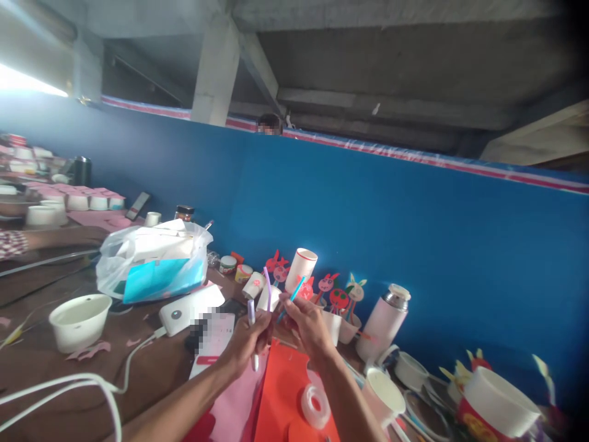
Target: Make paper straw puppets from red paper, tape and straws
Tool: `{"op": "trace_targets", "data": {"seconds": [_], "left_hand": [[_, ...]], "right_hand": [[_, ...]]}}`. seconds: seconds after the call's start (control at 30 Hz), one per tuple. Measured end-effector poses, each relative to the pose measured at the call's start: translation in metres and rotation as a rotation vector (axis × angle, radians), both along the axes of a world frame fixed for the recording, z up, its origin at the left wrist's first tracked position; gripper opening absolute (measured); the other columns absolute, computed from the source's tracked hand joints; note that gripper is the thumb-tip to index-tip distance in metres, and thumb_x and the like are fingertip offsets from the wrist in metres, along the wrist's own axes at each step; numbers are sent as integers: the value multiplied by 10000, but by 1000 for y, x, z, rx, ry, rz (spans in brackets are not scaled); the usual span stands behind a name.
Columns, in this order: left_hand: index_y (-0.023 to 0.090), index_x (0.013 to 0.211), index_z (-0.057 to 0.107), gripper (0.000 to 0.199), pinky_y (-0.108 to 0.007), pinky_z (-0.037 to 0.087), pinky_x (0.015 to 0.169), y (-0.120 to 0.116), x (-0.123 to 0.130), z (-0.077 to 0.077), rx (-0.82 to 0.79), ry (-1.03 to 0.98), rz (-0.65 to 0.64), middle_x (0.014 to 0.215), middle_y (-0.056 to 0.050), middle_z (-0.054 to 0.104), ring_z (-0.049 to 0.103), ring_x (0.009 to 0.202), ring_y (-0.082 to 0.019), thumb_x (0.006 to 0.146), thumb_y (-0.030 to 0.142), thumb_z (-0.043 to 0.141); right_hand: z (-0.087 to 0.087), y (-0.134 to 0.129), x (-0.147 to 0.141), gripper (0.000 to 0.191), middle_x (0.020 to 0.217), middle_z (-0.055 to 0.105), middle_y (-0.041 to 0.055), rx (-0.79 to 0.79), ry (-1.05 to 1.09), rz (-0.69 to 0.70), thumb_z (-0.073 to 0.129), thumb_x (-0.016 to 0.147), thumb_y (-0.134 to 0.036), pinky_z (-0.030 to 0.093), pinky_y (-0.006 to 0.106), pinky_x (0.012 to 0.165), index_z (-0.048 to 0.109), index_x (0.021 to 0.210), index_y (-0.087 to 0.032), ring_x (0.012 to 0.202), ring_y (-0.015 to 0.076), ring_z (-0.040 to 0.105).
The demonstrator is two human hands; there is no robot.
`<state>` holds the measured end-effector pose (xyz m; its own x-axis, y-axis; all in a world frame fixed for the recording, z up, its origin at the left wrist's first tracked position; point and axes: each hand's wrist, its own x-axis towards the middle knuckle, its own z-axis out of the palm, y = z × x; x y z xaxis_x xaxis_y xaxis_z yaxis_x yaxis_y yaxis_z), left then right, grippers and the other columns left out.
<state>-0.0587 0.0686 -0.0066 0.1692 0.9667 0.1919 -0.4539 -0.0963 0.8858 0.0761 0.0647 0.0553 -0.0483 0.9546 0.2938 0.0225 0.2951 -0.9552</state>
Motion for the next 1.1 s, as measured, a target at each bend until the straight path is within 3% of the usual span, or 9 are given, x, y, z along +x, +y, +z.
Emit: {"op": "trace_targets", "data": {"seconds": [0.1, 0.2, 0.37, 0.53, 0.73, 0.9, 1.1], "left_hand": [[152, 544, 539, 568, -197, 207, 399, 1, -2, 0, 11, 0, 24, 351, 63, 400, 312, 338, -40, 671, 670, 733], [144, 584, 569, 555, -201, 218, 402, 1, 0, -5, 4, -13, 12, 366, 52, 435, 329, 341, -44, 687, 668, 719], [140, 825, 657, 507, -193, 223, 384, -1, 3, -5, -40, -54, -29, 580, 38, 566, 367, 370, -35, 679, 616, 749], [127, 882, 675, 510, -191, 224, 385, -3, 2, -2, -66, -78, -63, 591, 38, 574, 379, 377, -31, 645, 562, 795], [129, 882, 674, 504, -196, 213, 380, -3, 3, -8, -28, -5, -90, 611, 21, 593, 388, 367, -38, 666, 574, 773], [138, 687, 622, 476, -197, 212, 390, -4, 6, -12, -8, 86, -108, 464, 45, 491, 367, 358, -48, 701, 600, 737], [144, 667, 611, 477, -204, 223, 387, -6, 6, -16, 29, 169, -139, 404, 52, 435, 359, 355, -67, 745, 607, 692]], "right_hand": [[3, 4, -2, 435, 692, 641, 12, -4, 80, 28, 744, 685, -491, 452, 245, 520, 634, 944, -160, 532, 114, 531], [8, 5, -1, 420, 759, 680, 34, 4, 118, 27, 751, 688, -459, 503, 272, 593, 622, 945, -152, 563, 123, 583], [24, 5, 4, 372, 718, 683, 12, 54, 136, -24, 752, 703, -459, 493, 257, 568, 624, 898, -168, 523, 116, 577], [32, 7, 10, 349, 658, 655, 3, 82, 100, -48, 764, 700, -469, 446, 237, 513, 629, 800, -164, 512, 111, 536], [22, 0, 16, 386, 548, 585, -15, 69, 33, -68, 779, 654, -511, 431, 247, 541, 582, 643, -180, 512, 120, 518], [8, -8, 21, 429, 504, 518, -36, 43, -52, -73, 770, 622, -558, 351, 230, 465, 563, 625, -183, 466, 107, 444], [-14, -22, 26, 281, 541, 555, -21, 27, -153, -70, 706, 741, -432, 417, 253, 516, 610, 660, -180, 517, 139, 516]]}}
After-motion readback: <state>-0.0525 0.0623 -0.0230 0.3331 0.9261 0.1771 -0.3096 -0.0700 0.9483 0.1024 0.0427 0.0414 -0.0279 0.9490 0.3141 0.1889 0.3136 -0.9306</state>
